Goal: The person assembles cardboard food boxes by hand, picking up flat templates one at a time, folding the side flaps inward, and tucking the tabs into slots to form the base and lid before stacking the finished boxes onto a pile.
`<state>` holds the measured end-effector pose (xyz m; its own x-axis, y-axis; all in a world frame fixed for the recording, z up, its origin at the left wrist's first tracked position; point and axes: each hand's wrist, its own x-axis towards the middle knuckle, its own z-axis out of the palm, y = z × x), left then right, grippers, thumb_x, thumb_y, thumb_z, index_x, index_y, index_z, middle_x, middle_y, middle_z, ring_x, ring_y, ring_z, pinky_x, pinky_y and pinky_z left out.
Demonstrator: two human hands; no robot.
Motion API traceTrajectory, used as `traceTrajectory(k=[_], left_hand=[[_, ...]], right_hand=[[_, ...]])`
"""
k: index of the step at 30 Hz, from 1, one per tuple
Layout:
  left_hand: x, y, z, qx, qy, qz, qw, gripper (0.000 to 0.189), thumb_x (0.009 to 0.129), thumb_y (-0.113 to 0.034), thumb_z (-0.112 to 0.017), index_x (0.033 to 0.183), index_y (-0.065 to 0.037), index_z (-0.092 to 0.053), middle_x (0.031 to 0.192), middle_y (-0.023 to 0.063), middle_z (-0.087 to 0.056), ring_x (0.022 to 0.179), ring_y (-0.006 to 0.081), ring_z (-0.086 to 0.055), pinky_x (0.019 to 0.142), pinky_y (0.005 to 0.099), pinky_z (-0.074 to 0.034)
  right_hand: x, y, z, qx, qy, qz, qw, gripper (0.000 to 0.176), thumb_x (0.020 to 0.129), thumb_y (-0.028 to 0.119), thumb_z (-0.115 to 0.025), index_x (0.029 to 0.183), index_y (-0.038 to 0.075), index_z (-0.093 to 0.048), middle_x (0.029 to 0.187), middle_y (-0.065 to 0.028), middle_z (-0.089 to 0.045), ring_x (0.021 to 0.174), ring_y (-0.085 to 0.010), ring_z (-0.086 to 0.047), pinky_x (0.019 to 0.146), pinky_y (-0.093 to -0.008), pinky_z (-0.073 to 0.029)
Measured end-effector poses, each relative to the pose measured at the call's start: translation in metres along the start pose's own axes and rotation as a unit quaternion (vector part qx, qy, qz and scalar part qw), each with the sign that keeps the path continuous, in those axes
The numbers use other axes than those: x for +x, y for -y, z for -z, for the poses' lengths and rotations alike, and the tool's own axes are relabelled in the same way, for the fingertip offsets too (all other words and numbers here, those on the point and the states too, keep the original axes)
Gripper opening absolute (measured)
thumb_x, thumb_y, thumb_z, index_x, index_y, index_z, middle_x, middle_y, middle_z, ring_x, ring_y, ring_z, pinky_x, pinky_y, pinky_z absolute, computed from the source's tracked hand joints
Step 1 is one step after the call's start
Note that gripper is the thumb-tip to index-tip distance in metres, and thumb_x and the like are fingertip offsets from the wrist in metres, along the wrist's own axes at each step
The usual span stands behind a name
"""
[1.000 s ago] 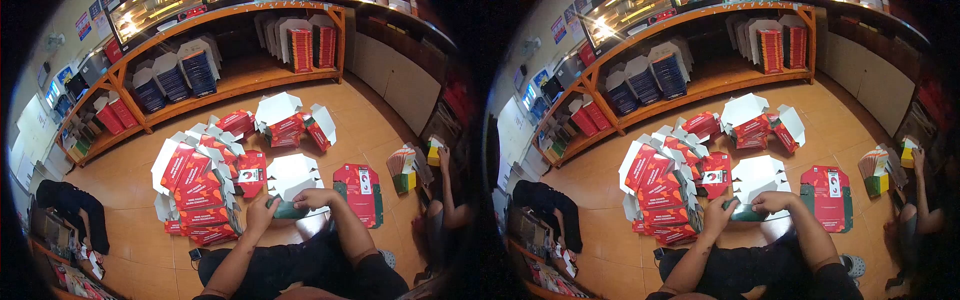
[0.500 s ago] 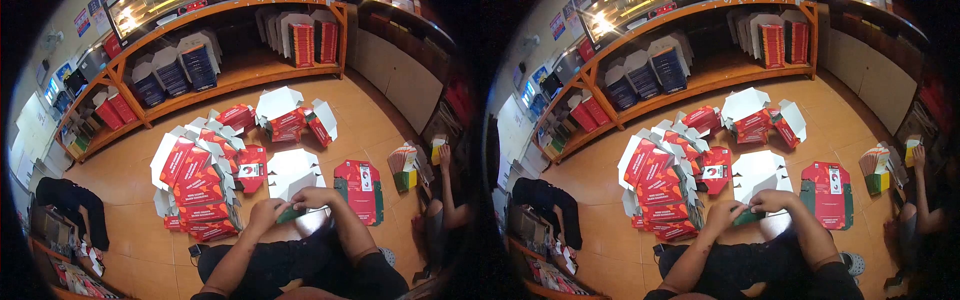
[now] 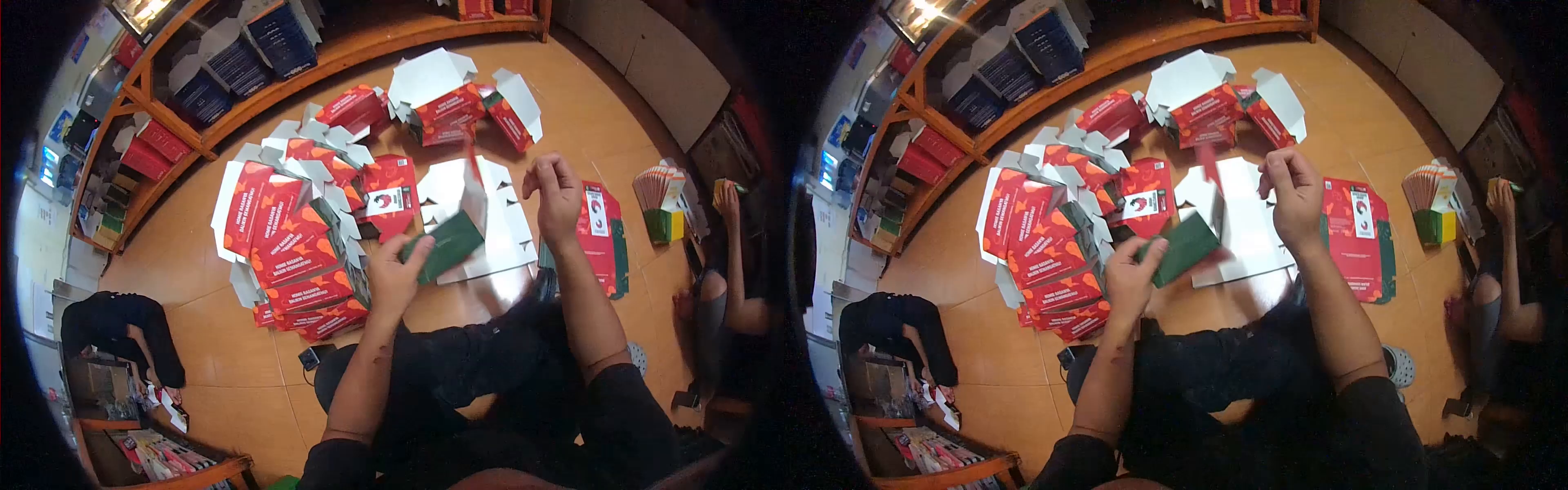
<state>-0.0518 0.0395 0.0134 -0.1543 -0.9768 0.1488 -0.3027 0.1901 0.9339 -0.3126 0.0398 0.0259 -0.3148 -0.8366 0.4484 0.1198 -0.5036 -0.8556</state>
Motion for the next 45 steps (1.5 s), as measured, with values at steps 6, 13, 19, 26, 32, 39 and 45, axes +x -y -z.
traceTrajectory(k=[6, 13, 19, 26, 32, 39, 45], left_hand=[[0.002, -0.002, 0.008, -0.062, -0.052, -0.043, 0.996, 0.019, 0.089, -0.018, -0.073, 0.082, 0.0, -0.069, 0.066, -0.0013, -0.062, 0.06, 0.0039, -0.053, 0.053, 0.023, -0.042], [-0.002, -0.001, 0.002, 0.034, -0.026, -0.027, 0.999, 0.019, 0.089, -0.016, -0.073, 0.083, 0.001, -0.068, 0.068, -0.0021, -0.061, 0.063, 0.0037, -0.052, 0.057, 0.0216, -0.042], [0.002, -0.003, 0.003, 0.078, -0.057, 0.008, 0.995, 0.027, 0.087, -0.027, -0.073, 0.082, -0.001, -0.068, 0.066, 0.0125, -0.064, 0.06, 0.019, -0.062, 0.058, 0.0337, -0.046], [-0.003, -0.004, 0.0, 0.104, -0.027, -0.122, 0.987, 0.023, 0.09, -0.021, -0.069, 0.082, -0.001, -0.065, 0.073, 0.0127, -0.061, 0.063, 0.0263, -0.06, 0.059, 0.0365, -0.045], [-0.006, -0.008, -0.003, 0.122, -0.048, -0.178, 0.975, 0.021, 0.089, -0.019, -0.07, 0.082, 0.0, -0.063, 0.074, 0.0125, -0.06, 0.064, 0.0271, -0.059, 0.059, 0.0354, -0.044], [-0.011, -0.015, -0.002, 0.112, -0.034, -0.179, 0.977, 0.019, 0.089, -0.017, -0.07, 0.084, 0.0, -0.064, 0.075, 0.0121, -0.06, 0.065, 0.0269, -0.059, 0.059, 0.0346, -0.045], [-0.011, -0.016, -0.001, 0.123, -0.032, -0.184, 0.975, 0.016, 0.089, -0.015, -0.07, 0.085, 0.0, -0.064, 0.075, 0.012, -0.06, 0.065, 0.0272, -0.06, 0.061, 0.0351, -0.046]], right_hand=[[-0.015, -0.01, -0.038, -0.178, 0.17, 0.028, 0.969, 0.021, 0.092, 0.016, -0.064, 0.111, 0.009, -0.069, 0.127, -0.0105, -0.05, 0.113, -0.02, -0.052, 0.091, -0.0315, -0.046], [-0.022, -0.027, -0.04, -0.27, 0.191, 0.024, 0.944, 0.027, 0.091, 0.02, -0.066, 0.111, 0.003, -0.063, 0.135, -0.0157, -0.044, 0.125, -0.0286, -0.048, 0.103, -0.041, -0.042], [-0.03, -0.034, -0.052, -0.184, 0.022, -0.027, 0.982, 0.02, 0.09, 0.016, -0.067, 0.1, 0.001, -0.058, 0.125, -0.0144, -0.049, 0.114, -0.0246, -0.054, 0.091, -0.0358, -0.05], [-0.036, -0.024, -0.059, -0.257, 0.171, 0.0, 0.951, 0.02, 0.086, 0.011, -0.07, 0.102, 0.001, -0.066, 0.135, -0.0157, -0.05, 0.12, -0.0276, -0.053, 0.101, -0.0373, -0.044], [-0.037, -0.015, -0.063, -0.221, 0.175, -0.042, 0.959, 0.017, 0.089, 0.013, -0.067, 0.103, 0.003, -0.067, 0.138, -0.0133, -0.05, 0.118, -0.0237, -0.056, 0.095, -0.0363, -0.048], [-0.03, -0.023, -0.051, -0.199, 0.162, -0.041, 0.966, 0.022, 0.087, 0.019, -0.071, 0.101, 0.002, -0.069, 0.133, -0.0108, -0.053, 0.105, -0.0205, -0.063, 0.084, -0.033, -0.053], [-0.031, -0.023, -0.053, -0.238, 0.255, 0.015, 0.937, 0.018, 0.084, 0.018, -0.073, 0.098, 0.006, -0.073, 0.137, -0.0121, -0.052, 0.127, -0.0271, -0.05, 0.103, -0.0406, -0.042]])
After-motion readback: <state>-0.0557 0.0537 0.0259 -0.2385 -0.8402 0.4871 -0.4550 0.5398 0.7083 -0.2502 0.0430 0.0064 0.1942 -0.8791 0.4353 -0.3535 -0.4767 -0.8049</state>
